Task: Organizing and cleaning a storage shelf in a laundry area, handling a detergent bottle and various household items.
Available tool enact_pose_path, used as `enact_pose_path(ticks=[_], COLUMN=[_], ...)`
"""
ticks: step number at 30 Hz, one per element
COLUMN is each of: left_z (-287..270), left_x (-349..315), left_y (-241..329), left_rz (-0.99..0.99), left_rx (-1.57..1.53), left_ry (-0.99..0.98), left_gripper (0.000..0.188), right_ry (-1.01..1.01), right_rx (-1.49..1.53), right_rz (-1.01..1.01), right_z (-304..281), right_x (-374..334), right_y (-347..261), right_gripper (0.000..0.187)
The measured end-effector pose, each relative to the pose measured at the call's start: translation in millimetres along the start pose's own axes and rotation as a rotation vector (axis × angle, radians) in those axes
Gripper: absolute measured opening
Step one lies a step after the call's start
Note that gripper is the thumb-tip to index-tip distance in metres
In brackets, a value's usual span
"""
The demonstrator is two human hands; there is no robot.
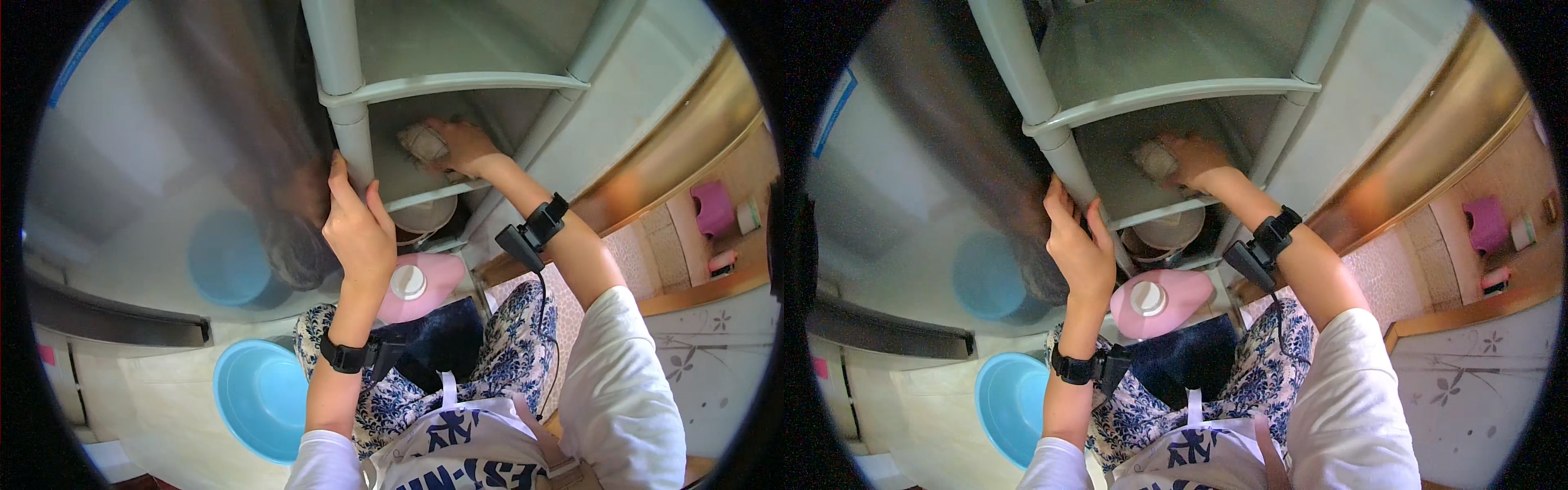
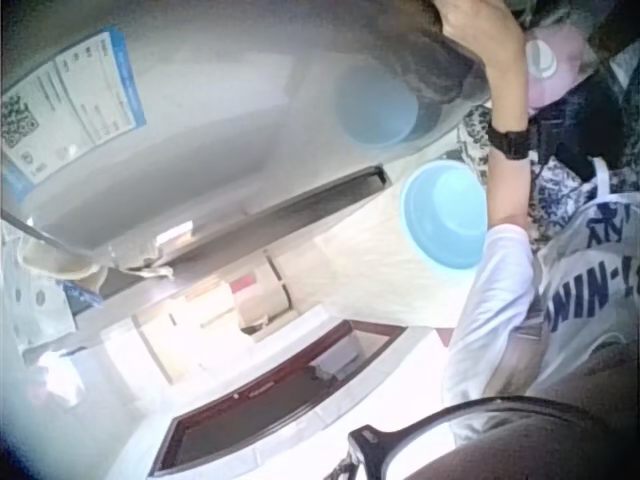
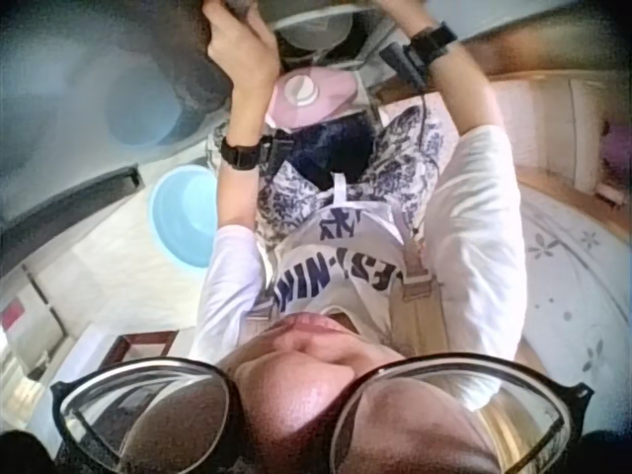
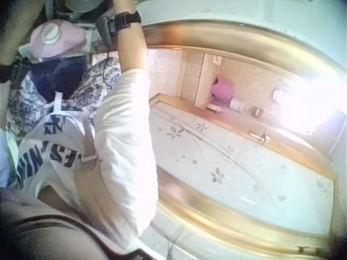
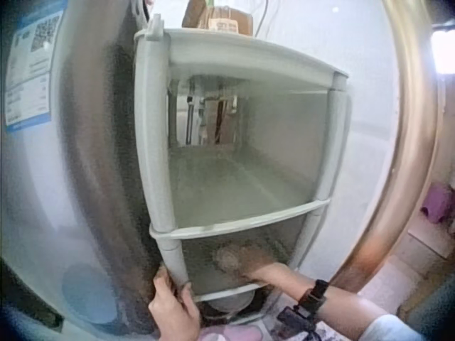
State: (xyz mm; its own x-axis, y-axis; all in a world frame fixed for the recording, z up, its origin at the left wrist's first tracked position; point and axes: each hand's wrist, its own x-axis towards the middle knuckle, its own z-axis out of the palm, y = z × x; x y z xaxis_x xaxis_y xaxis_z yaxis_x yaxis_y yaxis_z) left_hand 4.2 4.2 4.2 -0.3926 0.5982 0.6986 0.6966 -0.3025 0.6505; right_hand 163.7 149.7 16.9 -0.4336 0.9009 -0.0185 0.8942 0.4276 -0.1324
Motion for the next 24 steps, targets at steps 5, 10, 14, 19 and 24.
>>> enact_pose_path(ticks=[5, 10, 14, 19, 24], left_z=[-1.2, -2.1, -7.4, -2.0, -4.3], left_x=[0.8, -0.5, -0.2, 0.0, -1.0], left_y=[2.3, 3.9, 0.1, 1.0, 7.4], left_rz=[0.009, 0.018, 0.016, 0.023, 0.014], left_rx=[0.04, 0.059, 0.075, 0.051, 0.107], left_ry=[-0.001, -0.01, -0.003, -0.001, 0.021], left_gripper=[0.048, 0.049, 0.05, 0.051, 0.052], right_ry=[0.231, 0.47, 0.534, 0.284, -0.072], right_rx=[0.127, 0.494, 0.2, -0.126, -0.056], right_rz=[0.069, -0.119, -0.092, -0.144, -0.355], right_z=[6.3, -17.8, -46.5, -32.4, -28.8], right_x=[11.3, 31.1, 10.3, -11.5, -34.3], right_y=[-11.1, 17.0, 2.3, 10.8, -5.4], right_gripper=[0.075, 0.072, 0.069, 0.059, 0.06])
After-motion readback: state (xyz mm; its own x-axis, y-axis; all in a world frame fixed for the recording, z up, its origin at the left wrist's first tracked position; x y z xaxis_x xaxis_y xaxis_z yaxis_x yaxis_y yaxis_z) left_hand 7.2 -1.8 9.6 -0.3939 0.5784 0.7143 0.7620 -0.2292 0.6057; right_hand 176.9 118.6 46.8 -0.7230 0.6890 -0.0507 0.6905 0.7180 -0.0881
